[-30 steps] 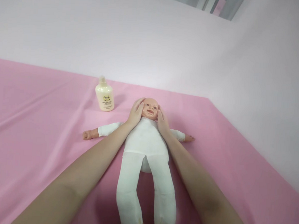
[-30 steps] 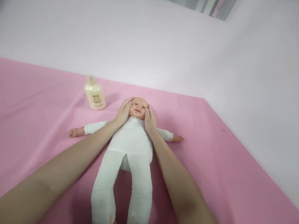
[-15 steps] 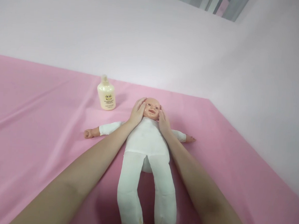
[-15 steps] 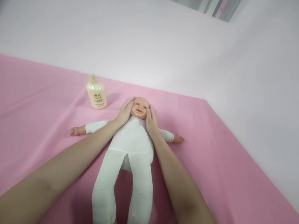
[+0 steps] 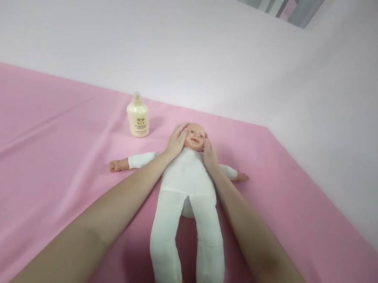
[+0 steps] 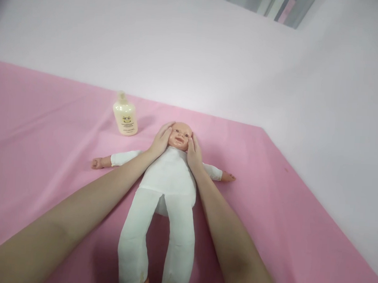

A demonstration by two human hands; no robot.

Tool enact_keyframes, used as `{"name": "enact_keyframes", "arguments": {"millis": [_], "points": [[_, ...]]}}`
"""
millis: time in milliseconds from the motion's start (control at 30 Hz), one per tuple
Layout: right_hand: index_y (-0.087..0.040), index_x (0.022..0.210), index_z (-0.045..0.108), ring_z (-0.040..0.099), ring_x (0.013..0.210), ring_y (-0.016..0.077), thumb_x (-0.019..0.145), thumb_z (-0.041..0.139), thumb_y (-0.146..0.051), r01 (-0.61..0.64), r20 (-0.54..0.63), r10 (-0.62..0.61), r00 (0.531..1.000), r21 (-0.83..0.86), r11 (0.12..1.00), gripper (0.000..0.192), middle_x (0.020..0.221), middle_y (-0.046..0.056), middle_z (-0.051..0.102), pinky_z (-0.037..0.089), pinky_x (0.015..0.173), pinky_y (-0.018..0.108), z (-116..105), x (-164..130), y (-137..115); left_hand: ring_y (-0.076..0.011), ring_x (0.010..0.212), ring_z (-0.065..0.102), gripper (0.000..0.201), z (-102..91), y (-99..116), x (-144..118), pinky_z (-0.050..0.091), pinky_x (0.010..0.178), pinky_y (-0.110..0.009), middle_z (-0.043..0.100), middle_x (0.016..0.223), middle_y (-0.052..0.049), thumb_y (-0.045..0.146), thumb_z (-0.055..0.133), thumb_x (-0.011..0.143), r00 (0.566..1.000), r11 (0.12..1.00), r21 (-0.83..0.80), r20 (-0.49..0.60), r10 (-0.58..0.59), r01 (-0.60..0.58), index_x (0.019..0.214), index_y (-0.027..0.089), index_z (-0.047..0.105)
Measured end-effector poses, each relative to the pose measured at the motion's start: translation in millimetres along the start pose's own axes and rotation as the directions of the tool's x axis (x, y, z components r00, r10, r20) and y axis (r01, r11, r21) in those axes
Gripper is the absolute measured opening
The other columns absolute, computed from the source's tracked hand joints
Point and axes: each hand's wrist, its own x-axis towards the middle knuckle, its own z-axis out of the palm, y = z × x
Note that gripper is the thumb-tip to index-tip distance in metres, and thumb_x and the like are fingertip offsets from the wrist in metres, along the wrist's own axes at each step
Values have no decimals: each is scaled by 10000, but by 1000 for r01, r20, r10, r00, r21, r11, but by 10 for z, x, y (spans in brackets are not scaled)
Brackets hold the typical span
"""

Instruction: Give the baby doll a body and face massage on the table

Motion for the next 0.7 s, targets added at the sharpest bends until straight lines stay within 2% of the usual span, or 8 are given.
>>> {"name": "enact_keyframes", "arguments": {"millis": [400, 700], "points": [[-330, 1460, 346, 361, 1413, 192, 908, 375, -602, 27, 20, -27, 999, -34, 999, 616, 1535, -35, 371, 370, 1141, 434, -23, -11, -4, -183, 1315, 468, 397, 19, 65, -14, 330, 1164, -378, 534, 1376, -74, 411, 378, 965, 1000, 999, -29, -4, -15, 14, 1269, 219, 546], [-329, 1457, 352, 397, 1390, 203, 903, 381, -592, -11, 26, 12, 1000, -13, 1000, 613, 1527, -29, 386, 447, 1079, 433, -27, 12, 3, -194, 1313, 470, 384, 28, 87, -7, 331, 1164, -389, 543, 1356, -79, 398, 399, 958, 1000, 1000, -25, -7, -7, 7, 1255, 213, 558]]}}
